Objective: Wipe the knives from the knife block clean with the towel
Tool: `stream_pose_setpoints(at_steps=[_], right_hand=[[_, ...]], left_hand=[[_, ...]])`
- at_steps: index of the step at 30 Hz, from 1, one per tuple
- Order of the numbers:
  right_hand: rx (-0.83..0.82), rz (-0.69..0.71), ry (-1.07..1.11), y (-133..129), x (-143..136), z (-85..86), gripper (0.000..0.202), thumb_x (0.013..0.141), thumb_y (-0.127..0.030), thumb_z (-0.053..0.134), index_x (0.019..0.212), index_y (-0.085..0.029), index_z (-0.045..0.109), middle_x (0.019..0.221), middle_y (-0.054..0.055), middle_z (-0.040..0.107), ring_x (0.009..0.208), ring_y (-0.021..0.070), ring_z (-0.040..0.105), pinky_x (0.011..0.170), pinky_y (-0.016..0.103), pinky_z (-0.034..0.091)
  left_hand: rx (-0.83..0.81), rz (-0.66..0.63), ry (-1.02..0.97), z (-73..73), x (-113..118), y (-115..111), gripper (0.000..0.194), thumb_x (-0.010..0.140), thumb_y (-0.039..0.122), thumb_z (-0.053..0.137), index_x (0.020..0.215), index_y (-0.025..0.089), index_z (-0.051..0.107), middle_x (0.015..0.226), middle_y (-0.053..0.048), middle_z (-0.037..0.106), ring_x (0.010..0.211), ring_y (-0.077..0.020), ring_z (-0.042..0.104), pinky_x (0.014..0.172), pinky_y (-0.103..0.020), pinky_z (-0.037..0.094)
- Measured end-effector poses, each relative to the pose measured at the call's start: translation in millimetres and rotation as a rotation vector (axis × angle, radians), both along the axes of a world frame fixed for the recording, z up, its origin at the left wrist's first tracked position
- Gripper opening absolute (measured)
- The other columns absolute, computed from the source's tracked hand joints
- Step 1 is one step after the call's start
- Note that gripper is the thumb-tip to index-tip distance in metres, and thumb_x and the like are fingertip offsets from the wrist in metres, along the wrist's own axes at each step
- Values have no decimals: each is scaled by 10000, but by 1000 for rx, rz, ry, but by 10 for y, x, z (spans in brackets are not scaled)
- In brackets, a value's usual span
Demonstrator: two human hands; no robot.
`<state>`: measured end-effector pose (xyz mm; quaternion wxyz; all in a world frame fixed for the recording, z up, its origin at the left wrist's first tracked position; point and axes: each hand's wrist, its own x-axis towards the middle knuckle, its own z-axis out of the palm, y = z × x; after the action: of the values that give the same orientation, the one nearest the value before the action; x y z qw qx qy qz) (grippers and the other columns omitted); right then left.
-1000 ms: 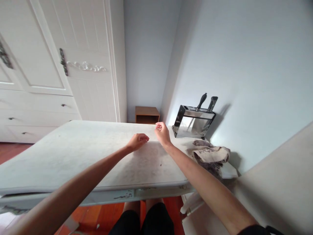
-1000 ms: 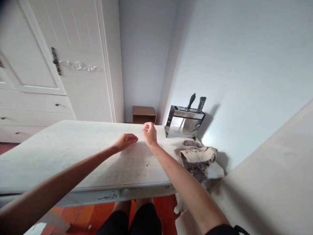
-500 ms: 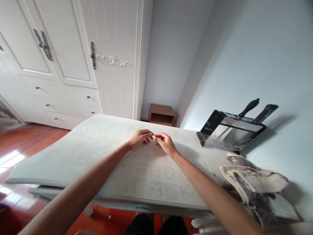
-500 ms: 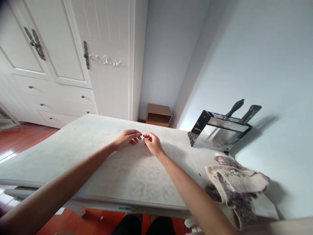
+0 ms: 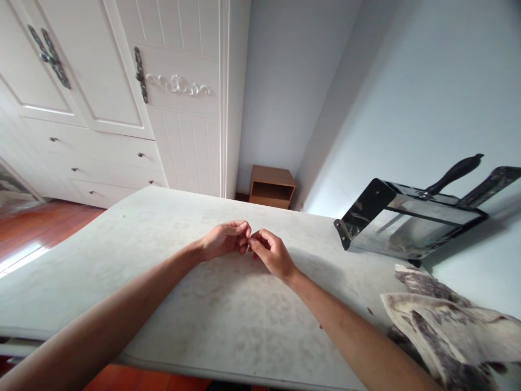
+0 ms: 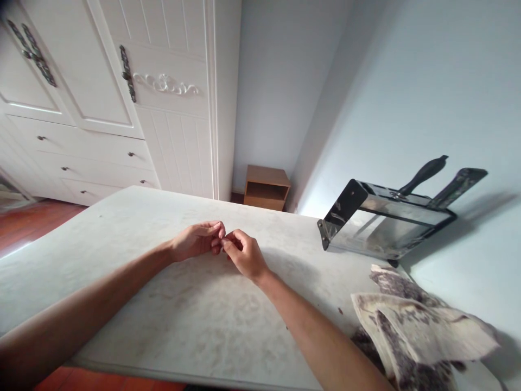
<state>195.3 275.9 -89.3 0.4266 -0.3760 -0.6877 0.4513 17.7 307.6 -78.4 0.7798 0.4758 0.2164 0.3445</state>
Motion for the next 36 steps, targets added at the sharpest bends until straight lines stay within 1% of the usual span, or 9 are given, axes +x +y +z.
stream_pose_setpoints(at_steps=[5,11,17,23,26,29,31,32,36], right_hand=[[47,-26,-73,-57,-8,27,256,886,-414,541,826,-168,576,705,1,613,603,106,524,553,222,399],[106,-31,-124,-109,-17,16,258,891,-399,535,771,-172,557,677,-13,575,602,101,500,565,223,377],[126,-31,-92,-153,-32,9,258,895,-401,534,779,-171,545,673,-15,562,596,96,495,561,218,373],[144,-71,-80,-149,-24,28,286,918,-422,498,797,-168,552,690,-4,575,588,94,512,555,217,395],[148,-94,-23,-137,-21,14,248,915,-405,509,838,-172,548,731,1,591,590,94,534,556,216,422],[172,-106,47,-115,-20,-8,191,909,-372,530,916,-183,555,820,12,617,610,92,561,567,219,456],[222,-122,69,-102,-20,-11,166,905,-340,543,970,-190,573,882,21,626,639,92,575,599,225,481],[256,-129,73,-98,-21,-7,159,904,-322,547,989,-194,585,910,28,627,669,95,584,622,229,493],[386,-151,66,-92,-32,25,203,903,-278,548,1071,-212,641,1008,56,614,829,120,603,709,240,515]], left_hand=[[-59,-11,17,34,12,-42,221,843,277,582,688,124,545,584,-7,399,561,-120,476,555,-222,427],[-158,4,-33,44,11,-104,258,843,299,569,658,143,481,574,8,331,502,-88,324,476,-188,315],[-171,-32,-81,68,21,-142,280,850,319,549,650,151,451,550,20,287,481,-85,284,481,-195,301],[-154,-48,-104,67,19,-141,295,871,332,534,650,150,461,534,16,310,484,-87,291,495,-203,300],[-147,-49,-75,65,9,-140,280,875,348,527,680,147,499,537,16,318,487,-84,300,498,-201,303],[-152,-46,-40,63,23,-156,272,873,360,527,705,146,518,547,15,326,493,-84,315,496,-197,316],[-171,-18,-27,59,59,-180,274,868,360,536,697,149,499,543,17,328,486,-82,316,479,-190,311],[-185,20,-21,55,85,-195,275,865,358,544,694,150,486,542,19,330,480,-79,314,467,-184,303],[-249,235,10,46,204,-258,244,851,346,565,715,160,483,542,26,352,453,-73,311,416,-170,284]])
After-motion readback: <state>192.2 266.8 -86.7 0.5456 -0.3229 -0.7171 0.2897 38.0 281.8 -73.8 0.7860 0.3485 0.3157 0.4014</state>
